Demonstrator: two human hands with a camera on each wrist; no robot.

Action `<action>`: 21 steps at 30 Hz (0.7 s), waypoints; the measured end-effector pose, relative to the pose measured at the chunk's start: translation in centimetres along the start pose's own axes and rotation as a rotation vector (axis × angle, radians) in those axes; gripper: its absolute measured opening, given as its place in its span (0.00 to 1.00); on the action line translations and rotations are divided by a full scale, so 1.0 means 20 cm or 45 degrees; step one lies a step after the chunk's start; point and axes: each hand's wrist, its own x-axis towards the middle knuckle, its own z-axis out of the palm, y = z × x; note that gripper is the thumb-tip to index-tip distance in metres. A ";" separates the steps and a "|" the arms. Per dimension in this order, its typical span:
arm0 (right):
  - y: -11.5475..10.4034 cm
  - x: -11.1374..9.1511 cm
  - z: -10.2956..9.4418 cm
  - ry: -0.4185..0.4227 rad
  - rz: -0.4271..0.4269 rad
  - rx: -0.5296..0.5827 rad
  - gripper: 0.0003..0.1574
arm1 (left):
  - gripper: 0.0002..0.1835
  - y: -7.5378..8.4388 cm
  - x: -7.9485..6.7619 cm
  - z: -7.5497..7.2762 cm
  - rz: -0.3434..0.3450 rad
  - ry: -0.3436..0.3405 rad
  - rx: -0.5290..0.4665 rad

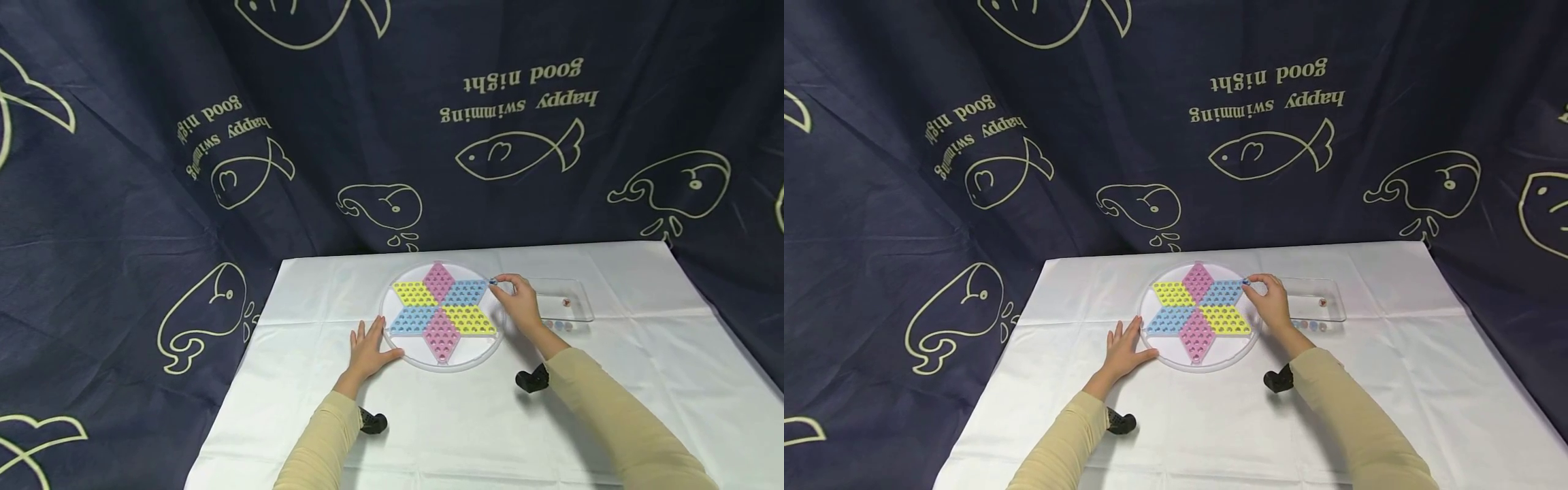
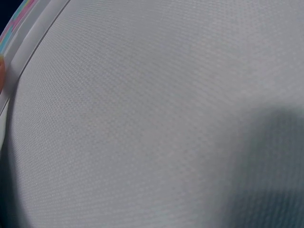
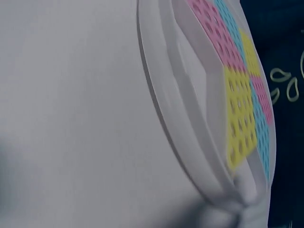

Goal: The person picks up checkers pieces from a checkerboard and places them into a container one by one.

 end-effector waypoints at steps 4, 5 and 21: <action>0.03 0.02 -0.09 0.041 -0.003 -0.027 0.20 | 0.49 0.00 0.00 0.00 -0.001 -0.004 0.009; 0.04 0.02 -0.12 0.052 -0.008 -0.039 0.20 | 0.49 0.00 0.00 0.00 -0.002 -0.005 0.010; 0.14 0.01 -0.45 0.141 -0.038 -0.199 0.21 | 0.49 0.00 0.00 0.00 -0.006 -0.020 -0.008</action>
